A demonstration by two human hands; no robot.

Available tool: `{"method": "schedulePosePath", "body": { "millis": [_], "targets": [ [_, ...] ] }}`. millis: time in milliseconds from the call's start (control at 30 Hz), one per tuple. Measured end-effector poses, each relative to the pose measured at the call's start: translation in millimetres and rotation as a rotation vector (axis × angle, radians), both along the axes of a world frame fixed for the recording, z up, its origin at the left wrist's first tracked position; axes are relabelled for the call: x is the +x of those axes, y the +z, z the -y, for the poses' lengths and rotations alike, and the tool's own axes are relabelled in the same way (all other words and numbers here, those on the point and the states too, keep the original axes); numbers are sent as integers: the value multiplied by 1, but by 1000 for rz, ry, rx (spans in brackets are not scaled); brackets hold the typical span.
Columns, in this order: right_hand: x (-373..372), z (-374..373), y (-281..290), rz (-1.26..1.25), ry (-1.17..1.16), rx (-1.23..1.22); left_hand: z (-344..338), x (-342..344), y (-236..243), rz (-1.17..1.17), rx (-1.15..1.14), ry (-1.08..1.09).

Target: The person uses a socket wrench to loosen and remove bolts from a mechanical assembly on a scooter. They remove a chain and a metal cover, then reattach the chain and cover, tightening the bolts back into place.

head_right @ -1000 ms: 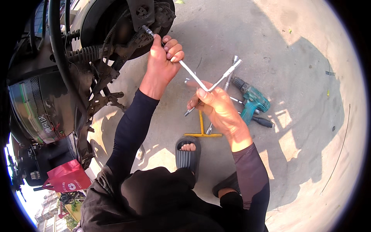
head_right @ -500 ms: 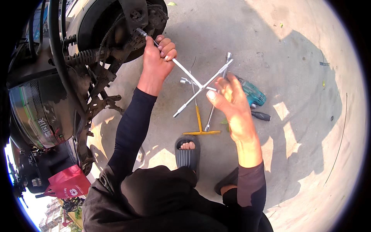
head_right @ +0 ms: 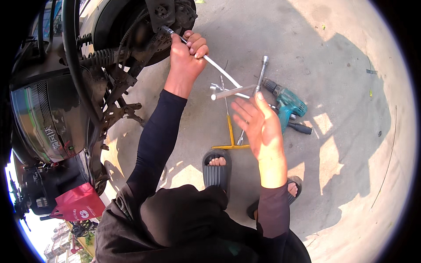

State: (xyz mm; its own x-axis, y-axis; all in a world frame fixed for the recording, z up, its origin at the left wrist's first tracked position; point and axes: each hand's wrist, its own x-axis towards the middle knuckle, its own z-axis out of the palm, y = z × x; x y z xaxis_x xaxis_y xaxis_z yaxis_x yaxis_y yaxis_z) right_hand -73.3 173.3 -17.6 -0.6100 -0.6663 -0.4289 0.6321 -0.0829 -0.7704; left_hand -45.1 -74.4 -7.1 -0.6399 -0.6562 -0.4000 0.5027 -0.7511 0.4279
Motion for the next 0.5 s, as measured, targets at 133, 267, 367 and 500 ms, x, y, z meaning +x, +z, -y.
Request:
{"method": "schedulePosePath", "body": {
  "millis": [133, 267, 367, 500],
  "targets": [
    [-4, 22, 2, 501, 86, -591, 1, -14, 2, -94, 35, -59],
    [-37, 13, 19, -79, 226, -251, -4, -15, 8, -116, 92, -10],
    [-31, 10, 39, 303, 271, -338, 3, -10, 7, -92, 53, 33],
    [-13, 11, 10, 849, 58, -647, 6, 1, 6, -115, 81, -80]
  ]
}}
